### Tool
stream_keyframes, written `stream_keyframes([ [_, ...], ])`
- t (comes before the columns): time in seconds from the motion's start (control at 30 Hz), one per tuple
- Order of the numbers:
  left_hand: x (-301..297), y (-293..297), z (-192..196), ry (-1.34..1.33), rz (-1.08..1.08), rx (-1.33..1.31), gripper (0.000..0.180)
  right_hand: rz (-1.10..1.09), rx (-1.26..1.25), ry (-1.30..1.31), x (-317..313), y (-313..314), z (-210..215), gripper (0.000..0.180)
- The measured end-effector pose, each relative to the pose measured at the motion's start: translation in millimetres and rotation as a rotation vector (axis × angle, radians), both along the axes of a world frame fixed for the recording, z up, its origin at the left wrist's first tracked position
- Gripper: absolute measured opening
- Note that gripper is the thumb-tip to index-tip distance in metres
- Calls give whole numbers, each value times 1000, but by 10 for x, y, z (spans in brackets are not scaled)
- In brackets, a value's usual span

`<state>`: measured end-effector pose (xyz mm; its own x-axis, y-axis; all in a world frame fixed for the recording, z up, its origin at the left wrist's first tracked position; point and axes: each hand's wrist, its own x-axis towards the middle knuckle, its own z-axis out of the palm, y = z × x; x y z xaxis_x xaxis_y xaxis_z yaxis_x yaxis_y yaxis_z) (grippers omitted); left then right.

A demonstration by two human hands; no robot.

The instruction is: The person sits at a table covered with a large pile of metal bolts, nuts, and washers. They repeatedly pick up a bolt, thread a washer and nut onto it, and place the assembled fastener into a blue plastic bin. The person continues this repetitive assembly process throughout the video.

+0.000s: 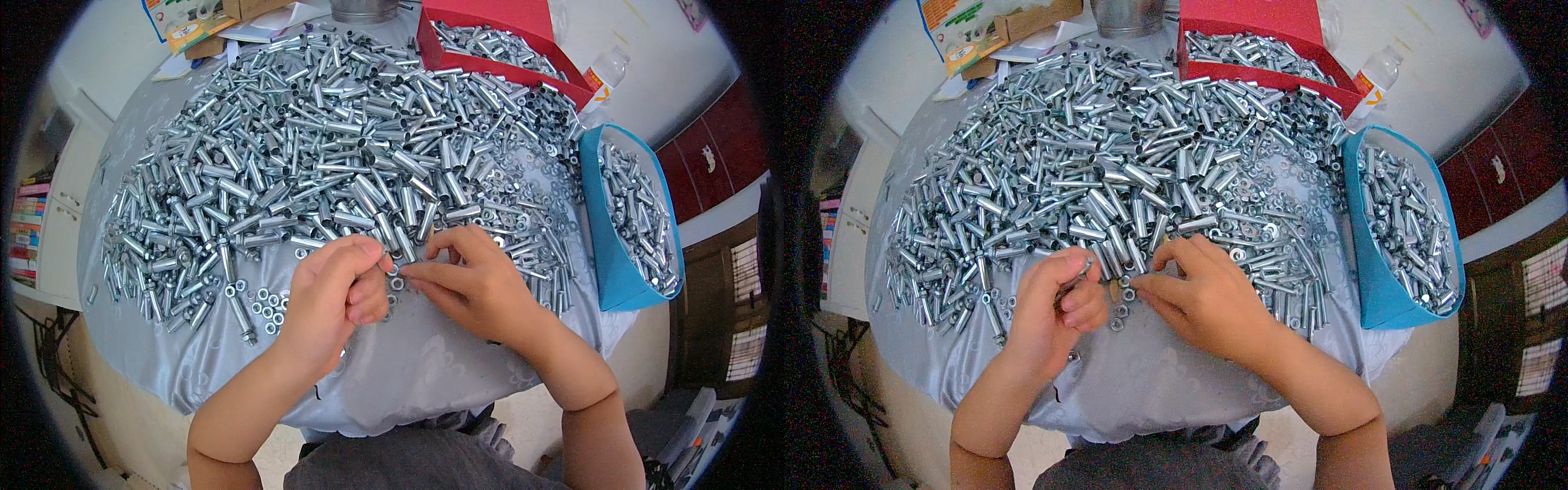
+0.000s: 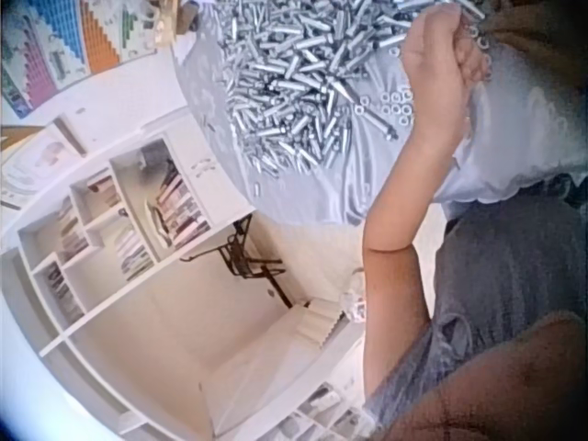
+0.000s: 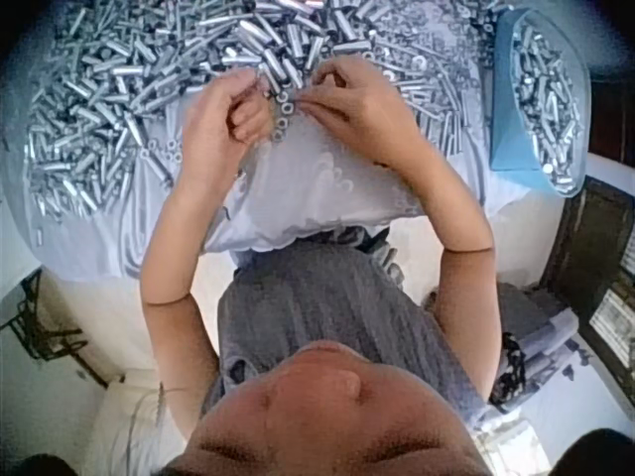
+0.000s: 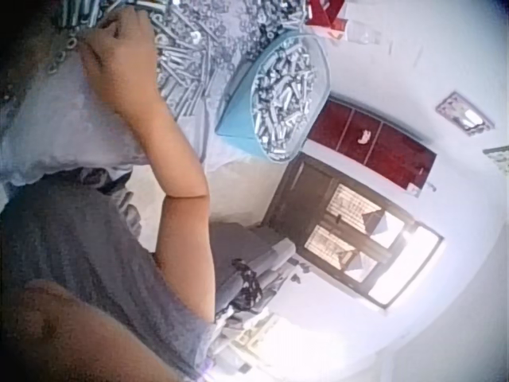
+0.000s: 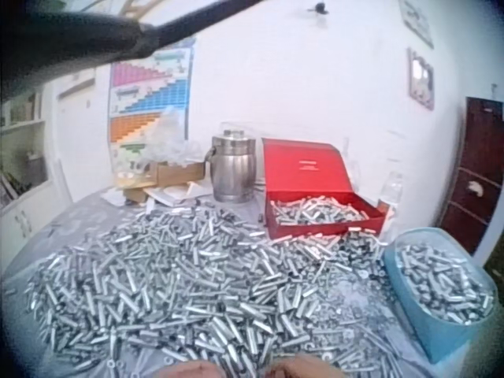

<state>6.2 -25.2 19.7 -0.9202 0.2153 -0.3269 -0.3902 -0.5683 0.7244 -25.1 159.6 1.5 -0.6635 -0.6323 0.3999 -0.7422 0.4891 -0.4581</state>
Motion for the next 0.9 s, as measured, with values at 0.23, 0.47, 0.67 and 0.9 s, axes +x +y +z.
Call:
stream_keyframes([
  [0.23,3,15,-62,-74,-52,80,19,-59,44,64,-6,-51,-48,19],
  [0.47,25,37,-39,-60,-83,12,19,-65,27,42,-28,-29,-52,14],
  [0.67,20,51,-50,-45,-75,-28,20,-16,84,-12,-2,15,14,11],
  [0.9,21,57,-61,-19,-119,-52,21,30,21,-14,-8,19,-31,14],
])
